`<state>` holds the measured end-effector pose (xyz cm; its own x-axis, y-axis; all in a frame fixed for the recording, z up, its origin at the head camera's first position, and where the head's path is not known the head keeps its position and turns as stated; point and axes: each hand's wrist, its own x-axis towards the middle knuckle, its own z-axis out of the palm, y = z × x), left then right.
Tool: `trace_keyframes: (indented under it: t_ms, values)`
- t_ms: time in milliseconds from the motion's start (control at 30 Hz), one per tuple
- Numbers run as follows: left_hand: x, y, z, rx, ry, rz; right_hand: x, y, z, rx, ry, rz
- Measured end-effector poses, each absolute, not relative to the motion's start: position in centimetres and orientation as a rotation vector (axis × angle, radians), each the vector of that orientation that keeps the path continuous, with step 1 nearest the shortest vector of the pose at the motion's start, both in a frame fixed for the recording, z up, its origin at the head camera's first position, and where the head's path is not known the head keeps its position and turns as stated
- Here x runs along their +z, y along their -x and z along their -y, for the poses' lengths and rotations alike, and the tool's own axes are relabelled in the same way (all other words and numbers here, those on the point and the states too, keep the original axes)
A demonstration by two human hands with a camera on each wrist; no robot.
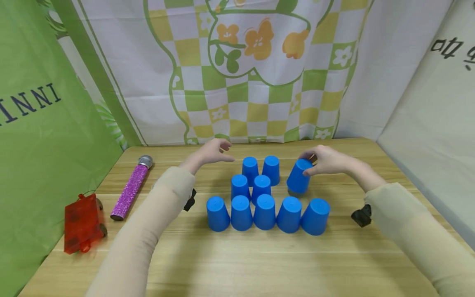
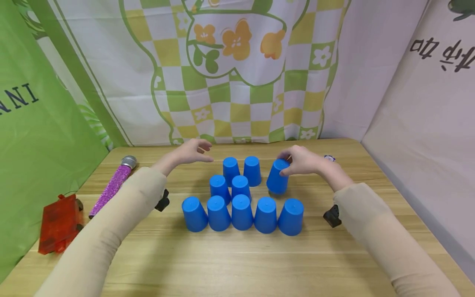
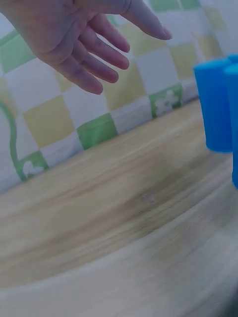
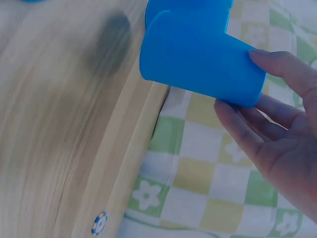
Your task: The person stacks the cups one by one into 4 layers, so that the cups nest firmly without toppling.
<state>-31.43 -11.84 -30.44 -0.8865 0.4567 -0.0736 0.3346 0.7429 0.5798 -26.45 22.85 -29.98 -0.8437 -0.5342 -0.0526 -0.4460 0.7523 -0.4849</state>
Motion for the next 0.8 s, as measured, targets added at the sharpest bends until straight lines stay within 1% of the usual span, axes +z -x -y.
trace_keyframes:
  t_ms: [200, 367, 633, 800]
  values:
    - [-31.3, 30.6, 15.2, 1.140, -0.549, -2.657, -29.9, 27.8, -23.8, -0.727, 0.695, -2.822]
    - [-32.8, 29.4, 17.0, 1.229, -0.556, -2.610, -30.0, 28.8, -24.0, -0.727, 0.648, -2.849]
    - [-34.6, 27.4, 17.6, 1.346, -0.551, -2.527, -31.0, 30.5, -23.4, -0.790, 0.728, -2.867]
    - [-35.3, 26.9, 17.2, 1.322, -0.593, -2.494, -31.4, 31.0, -22.4, -0.765, 0.700, -2.822]
